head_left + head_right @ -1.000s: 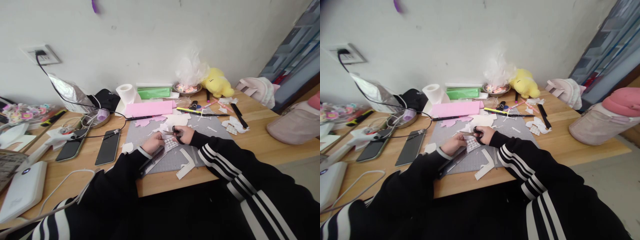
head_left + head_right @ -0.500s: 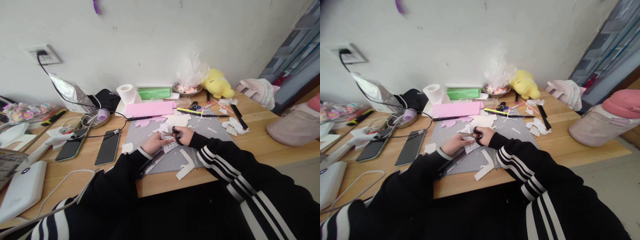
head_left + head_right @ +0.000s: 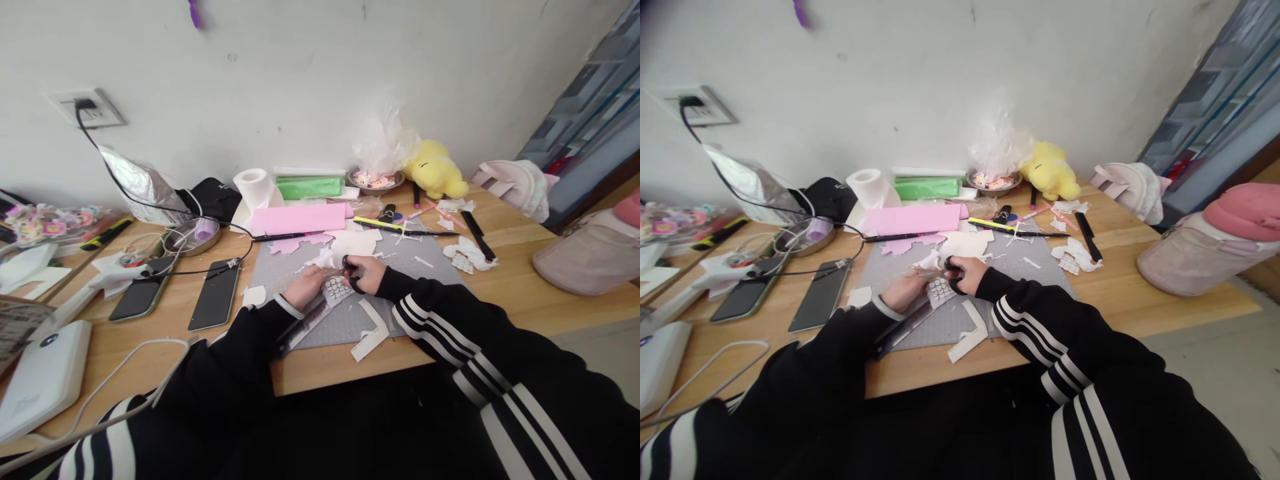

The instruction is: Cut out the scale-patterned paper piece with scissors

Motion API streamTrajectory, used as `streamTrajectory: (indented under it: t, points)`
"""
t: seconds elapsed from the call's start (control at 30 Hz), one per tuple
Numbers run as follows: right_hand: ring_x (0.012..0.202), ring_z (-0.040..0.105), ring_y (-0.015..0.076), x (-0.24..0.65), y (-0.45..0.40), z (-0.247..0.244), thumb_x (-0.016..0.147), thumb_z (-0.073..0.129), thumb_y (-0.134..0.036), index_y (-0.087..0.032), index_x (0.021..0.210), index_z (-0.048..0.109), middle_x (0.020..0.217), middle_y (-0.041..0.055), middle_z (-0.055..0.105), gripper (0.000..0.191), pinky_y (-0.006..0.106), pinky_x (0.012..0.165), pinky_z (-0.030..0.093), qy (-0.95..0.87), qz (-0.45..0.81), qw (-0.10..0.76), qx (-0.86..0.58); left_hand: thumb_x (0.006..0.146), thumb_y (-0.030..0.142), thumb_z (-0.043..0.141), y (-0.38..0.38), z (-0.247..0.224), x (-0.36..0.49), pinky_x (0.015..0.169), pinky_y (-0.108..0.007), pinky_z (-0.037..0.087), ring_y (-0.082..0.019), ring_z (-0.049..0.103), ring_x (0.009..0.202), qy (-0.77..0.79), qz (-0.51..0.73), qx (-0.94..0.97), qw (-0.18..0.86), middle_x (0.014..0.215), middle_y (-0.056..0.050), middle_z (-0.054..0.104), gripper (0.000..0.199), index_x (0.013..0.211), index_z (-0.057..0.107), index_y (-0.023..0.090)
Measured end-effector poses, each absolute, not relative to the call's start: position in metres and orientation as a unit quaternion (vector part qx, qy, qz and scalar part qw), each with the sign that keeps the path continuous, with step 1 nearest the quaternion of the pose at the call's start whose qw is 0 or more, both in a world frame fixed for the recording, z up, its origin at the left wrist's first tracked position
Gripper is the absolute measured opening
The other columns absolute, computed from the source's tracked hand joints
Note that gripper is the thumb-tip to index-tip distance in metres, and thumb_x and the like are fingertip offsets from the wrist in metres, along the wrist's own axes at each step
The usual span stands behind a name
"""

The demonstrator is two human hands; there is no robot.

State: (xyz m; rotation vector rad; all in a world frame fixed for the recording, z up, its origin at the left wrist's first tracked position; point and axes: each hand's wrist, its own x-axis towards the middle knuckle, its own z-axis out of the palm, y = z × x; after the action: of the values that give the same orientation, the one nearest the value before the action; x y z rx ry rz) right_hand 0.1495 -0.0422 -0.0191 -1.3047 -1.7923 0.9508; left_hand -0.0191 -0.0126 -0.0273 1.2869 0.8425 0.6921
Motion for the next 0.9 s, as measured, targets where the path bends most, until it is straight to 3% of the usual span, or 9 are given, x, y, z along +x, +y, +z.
streamTrajectory:
  t: [0.4, 0.57, 0.8, 0.9]
  points:
    - [0.062, 0.055, 0.0116, 0.149, -0.043, -0.019, 0.059, 0.060, -0.024, -0.017, 0.068, 0.047, 0.066, 0.0008, 0.057, 0.017, 0.021, 0.057, 0.043, -0.707, 0.361, 0.344, -0.502, 0.070, 0.042, 0.063, -0.016, -0.022, -0.017, 0.046, -0.024, 0.029, -0.008, 0.037, 0.045, 0.382, 0.308, 0.577, 0.653, 0.047, 0.004, 0.046, 0.032, 0.058, 0.053, 0.014]
    - [0.060, 0.055, 0.0105, 0.149, -0.043, -0.019, 0.059, 0.058, -0.020, -0.017, 0.069, 0.048, 0.068, 0.0004, 0.057, 0.015, 0.020, 0.054, 0.042, -0.711, 0.358, 0.339, -0.502, 0.052, 0.027, 0.078, -0.022, -0.004, -0.014, 0.057, -0.024, 0.039, -0.012, 0.048, 0.056, 0.351, 0.299, 0.610, 0.644, 0.049, 0.005, 0.052, 0.027, 0.057, 0.055, 0.015]
    - [0.059, 0.053, 0.0094, 0.148, -0.044, -0.016, 0.057, 0.058, -0.015, -0.017, 0.067, 0.047, 0.065, -0.0012, 0.056, 0.014, 0.019, 0.054, 0.041, -0.707, 0.353, 0.337, -0.512, 0.051, 0.021, 0.077, -0.024, 0.000, -0.015, 0.056, -0.025, 0.042, -0.011, 0.047, 0.050, 0.347, 0.292, 0.641, 0.620, 0.042, 0.007, 0.051, 0.023, 0.050, 0.055, 0.016]
    - [0.059, 0.052, 0.0092, 0.148, -0.044, -0.014, 0.057, 0.058, -0.016, -0.017, 0.067, 0.047, 0.064, -0.0016, 0.055, 0.015, 0.019, 0.056, 0.041, -0.698, 0.348, 0.340, -0.526, 0.053, 0.020, 0.076, -0.021, -0.006, -0.016, 0.060, -0.027, 0.044, -0.015, 0.053, 0.056, 0.345, 0.300, 0.648, 0.609, 0.043, 0.005, 0.054, 0.020, 0.051, 0.056, 0.016]
